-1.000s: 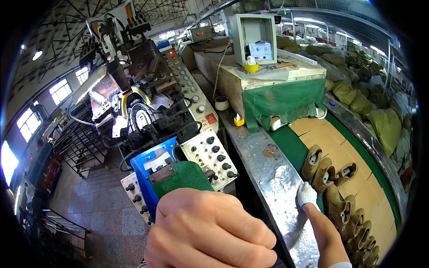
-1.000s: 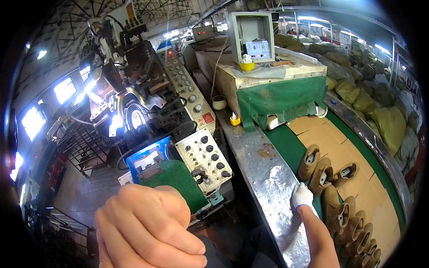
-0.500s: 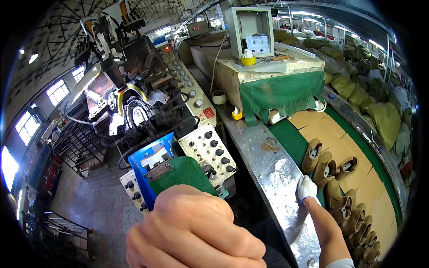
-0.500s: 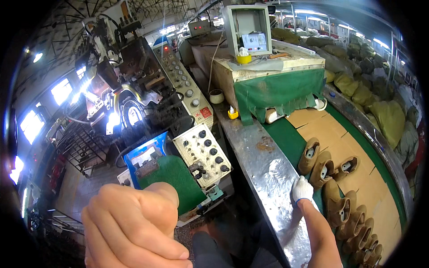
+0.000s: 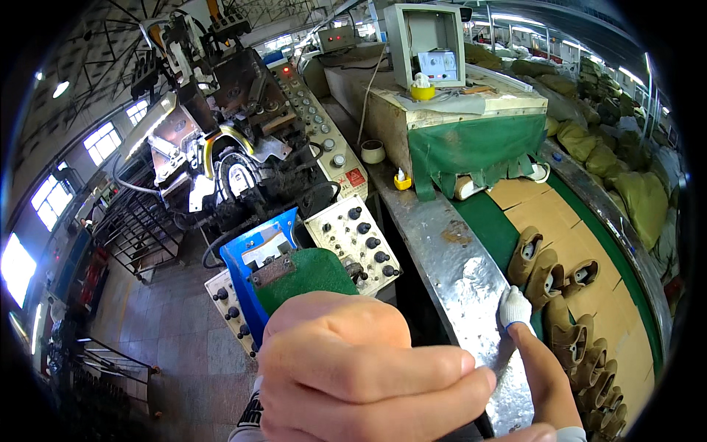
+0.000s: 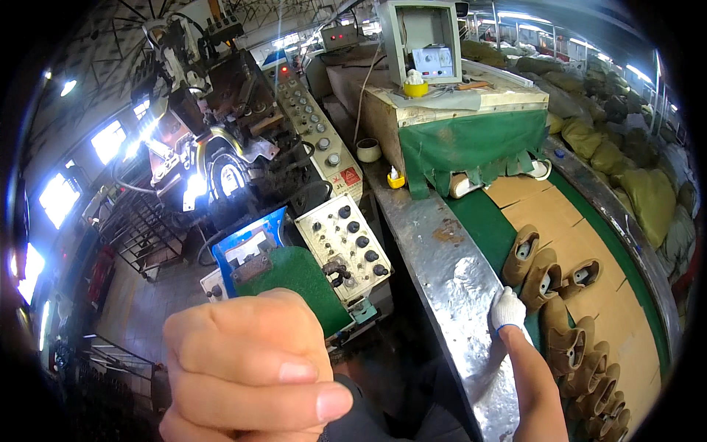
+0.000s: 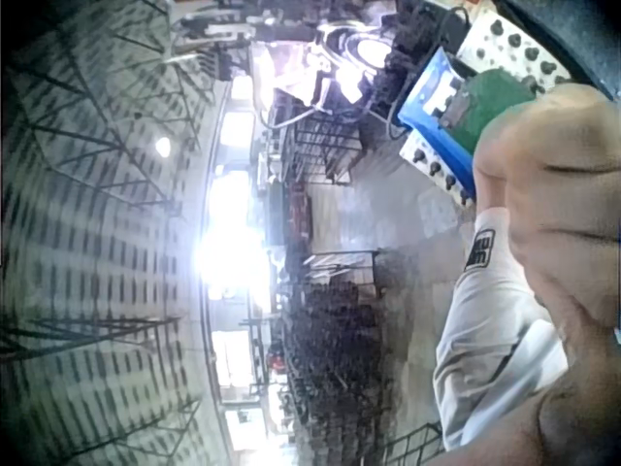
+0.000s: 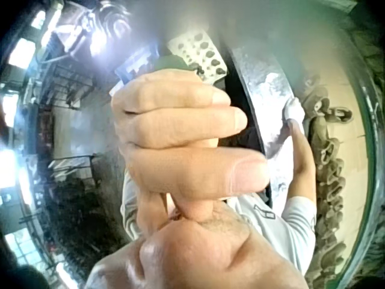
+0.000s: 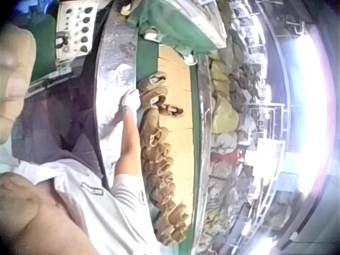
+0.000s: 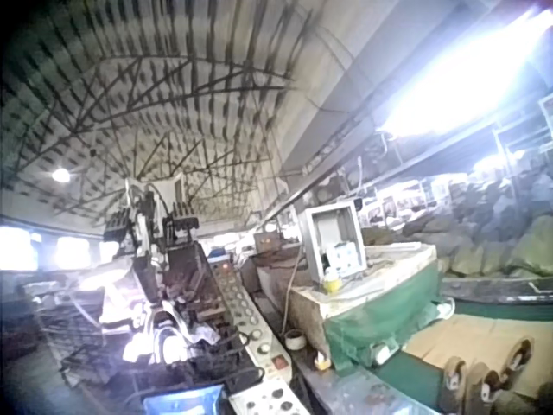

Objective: The person picks up boots and sneakers from a conveyor belt, places them individually onto a lasting machine to press the upper onto the last by hand, and then returns each shoe to the belt.

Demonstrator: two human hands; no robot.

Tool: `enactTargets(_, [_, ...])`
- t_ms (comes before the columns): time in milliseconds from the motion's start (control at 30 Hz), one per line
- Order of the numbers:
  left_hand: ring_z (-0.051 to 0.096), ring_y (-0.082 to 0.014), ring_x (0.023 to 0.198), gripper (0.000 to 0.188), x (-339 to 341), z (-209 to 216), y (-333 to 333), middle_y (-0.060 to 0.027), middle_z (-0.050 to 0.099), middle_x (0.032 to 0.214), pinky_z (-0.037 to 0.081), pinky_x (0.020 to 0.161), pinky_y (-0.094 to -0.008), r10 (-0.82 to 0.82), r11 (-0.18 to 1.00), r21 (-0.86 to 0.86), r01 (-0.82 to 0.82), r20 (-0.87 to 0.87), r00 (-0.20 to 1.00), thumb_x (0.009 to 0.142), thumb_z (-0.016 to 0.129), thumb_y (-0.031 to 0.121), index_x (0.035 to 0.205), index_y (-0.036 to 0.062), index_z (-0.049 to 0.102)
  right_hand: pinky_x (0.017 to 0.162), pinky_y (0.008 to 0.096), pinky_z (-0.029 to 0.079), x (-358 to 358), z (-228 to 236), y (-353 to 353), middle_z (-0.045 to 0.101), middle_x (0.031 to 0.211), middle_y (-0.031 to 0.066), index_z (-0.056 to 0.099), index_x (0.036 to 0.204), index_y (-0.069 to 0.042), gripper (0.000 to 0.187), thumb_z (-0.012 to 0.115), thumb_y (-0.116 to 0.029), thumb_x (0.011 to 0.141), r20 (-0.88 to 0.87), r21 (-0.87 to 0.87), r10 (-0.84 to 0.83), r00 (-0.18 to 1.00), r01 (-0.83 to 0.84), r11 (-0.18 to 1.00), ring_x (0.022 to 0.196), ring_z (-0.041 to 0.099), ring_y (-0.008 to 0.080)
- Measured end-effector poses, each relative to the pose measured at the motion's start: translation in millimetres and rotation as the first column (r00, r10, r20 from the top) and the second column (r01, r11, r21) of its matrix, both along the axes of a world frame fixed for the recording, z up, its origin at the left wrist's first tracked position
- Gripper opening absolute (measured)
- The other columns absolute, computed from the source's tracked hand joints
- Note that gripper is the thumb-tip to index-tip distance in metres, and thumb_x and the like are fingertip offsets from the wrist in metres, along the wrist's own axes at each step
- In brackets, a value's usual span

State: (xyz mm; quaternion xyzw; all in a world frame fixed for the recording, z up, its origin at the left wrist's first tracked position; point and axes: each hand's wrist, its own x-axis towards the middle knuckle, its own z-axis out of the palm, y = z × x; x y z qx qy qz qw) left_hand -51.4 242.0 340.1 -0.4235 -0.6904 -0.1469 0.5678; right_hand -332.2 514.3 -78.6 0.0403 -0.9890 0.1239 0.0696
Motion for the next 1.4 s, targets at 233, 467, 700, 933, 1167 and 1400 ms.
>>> enactTargets(233, [0.058, -0.0188, 0.071, 0.023, -16, -26, 21, -0.0042, 0.067, 0.082, 0.048, 0.062, -0.0272, -0.174, 0.928, 0.297, 0.224, -0.186, 0.967, 0.100, 0.055, 0.036, 0.092, 0.0174, 0.066, 0.080, 0.0530, 0.057, 1, -1, -4, 0.072, 0.098, 0.0262, 0.062, 0.105, -0.002, 0.041, 0.039, -0.037, 0.109, -0.011, 0.002, 0.014, 1.000, -0.014, 1.000, 0.088, 0.072, 0.0438])
enactTargets(467, [0.060, -0.0199, 0.072, 0.023, 2, -30, 31, -0.0070, 0.068, 0.080, 0.049, 0.060, -0.0291, -0.136, 0.892, 0.423, 0.161, -0.089, 0.987, 0.098, 0.057, 0.033, 0.092, 0.0127, 0.065, 0.080, 0.0529, 0.057, 5, 7, -11, 0.072, 0.097, 0.0263, 0.061, 0.105, -0.003, 0.042, 0.039, -0.038, 0.109, 0.007, 0.012, 0.009, 1.000, -0.010, 1.000, 0.088, 0.072, 0.0429])
enactTargets(700, [0.062, -0.0215, 0.071, 0.022, -6, -26, 31, -0.0096, 0.069, 0.081, 0.050, 0.057, -0.0295, -0.240, 0.889, 0.387, 0.245, -0.063, 0.969, 0.097, 0.057, 0.029, 0.088, 0.0097, 0.063, 0.081, 0.0538, 0.056, 3, 3, -7, 0.072, 0.096, 0.0277, 0.062, 0.106, -0.002, 0.041, 0.039, -0.036, 0.109, 0.007, 0.000, 0.007, 1.000, -0.007, 1.000, 0.088, 0.071, 0.0443])
enactTargets(933, [0.066, -0.0247, 0.069, 0.019, 1, -5, 33, -0.0095, 0.068, 0.076, 0.049, 0.052, -0.0280, -0.312, 0.880, 0.392, 0.267, 0.056, 0.948, 0.096, 0.060, 0.025, 0.088, 0.0080, 0.062, 0.080, 0.0528, 0.056, 3, 3, -8, 0.072, 0.097, 0.0264, 0.062, 0.106, -0.002, 0.042, 0.039, -0.037, 0.108, 0.013, -0.001, 0.007, 1.000, -0.007, 1.000, 0.089, 0.072, 0.0430])
enactTargets(1167, [0.067, -0.0240, 0.064, 0.017, -11, -6, 38, -0.0069, 0.067, 0.077, 0.051, 0.048, -0.0279, -0.278, 0.909, 0.320, 0.268, -0.013, 0.960, 0.099, 0.061, 0.025, 0.097, 0.0089, 0.062, 0.080, 0.0538, 0.056, 2, 3, -3, 0.071, 0.099, 0.0273, 0.061, 0.107, -0.001, 0.038, 0.041, -0.033, 0.108, 0.011, -0.011, 0.005, 1.000, -0.004, 1.000, 0.089, 0.071, 0.0443])
enactTargets(1400, [0.068, -0.0232, 0.062, 0.018, -19, -13, 45, -0.0053, 0.067, 0.078, 0.052, 0.046, -0.0282, -0.254, 0.910, 0.317, 0.266, -0.081, 0.964, 0.102, 0.062, 0.027, 0.106, 0.0099, 0.061, 0.080, 0.0522, 0.057, 0, 1, -4, 0.072, 0.099, 0.0260, 0.061, 0.107, -0.001, 0.036, 0.046, -0.034, 0.105, 0.015, -0.022, 0.000, 1.000, 0.000, 1.000, 0.088, 0.072, 0.0422])
